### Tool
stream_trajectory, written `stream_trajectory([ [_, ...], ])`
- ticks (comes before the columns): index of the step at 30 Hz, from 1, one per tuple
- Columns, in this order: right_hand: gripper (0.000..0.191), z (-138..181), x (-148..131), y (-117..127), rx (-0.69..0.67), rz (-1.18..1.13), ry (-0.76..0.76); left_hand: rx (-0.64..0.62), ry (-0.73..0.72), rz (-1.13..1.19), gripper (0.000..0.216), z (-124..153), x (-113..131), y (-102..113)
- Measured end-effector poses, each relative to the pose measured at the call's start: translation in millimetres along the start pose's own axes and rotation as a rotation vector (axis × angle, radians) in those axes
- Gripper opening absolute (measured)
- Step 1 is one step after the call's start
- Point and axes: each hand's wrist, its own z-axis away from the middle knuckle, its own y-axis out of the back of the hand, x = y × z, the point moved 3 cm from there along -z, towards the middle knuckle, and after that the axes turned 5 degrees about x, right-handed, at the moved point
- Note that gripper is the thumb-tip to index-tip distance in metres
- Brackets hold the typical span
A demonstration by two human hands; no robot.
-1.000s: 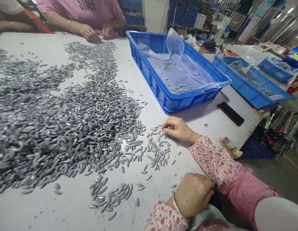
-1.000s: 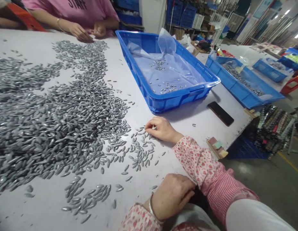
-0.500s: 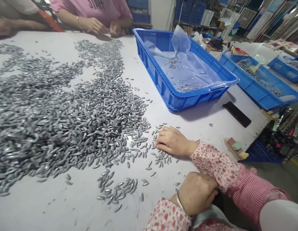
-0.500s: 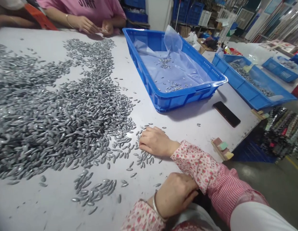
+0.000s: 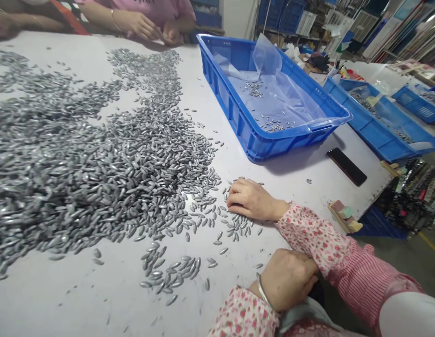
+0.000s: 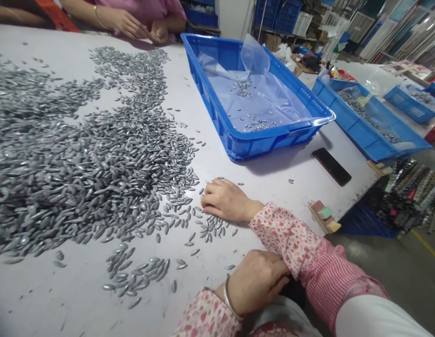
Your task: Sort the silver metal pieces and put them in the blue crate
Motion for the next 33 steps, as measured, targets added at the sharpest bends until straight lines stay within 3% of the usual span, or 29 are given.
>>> stream_trajectory([
  [6,0.022,0,-1,1,0.020,0.070,-0.055,0.013,-0.002,-0.004,0.011,0,0,0],
  [10,0.017,2,-3,4,0.090,-0.061,-0.039,0.020,-0.005,0.004,0.010,0,0,1],
  [15,0.016,5,-8,5,-0.079,-0.187,0.142,0.002,0.007,0.011,0.011,0,1,3],
  [20,0.018,7,-6,9,-0.195,-0.097,0.102,-0.007,0.012,0.006,0.011,0,1,5],
  [33,0.020,6,-11,5,-0.173,-0.048,0.137,-0.002,0.021,0.032,0.011,-1,0,2],
])
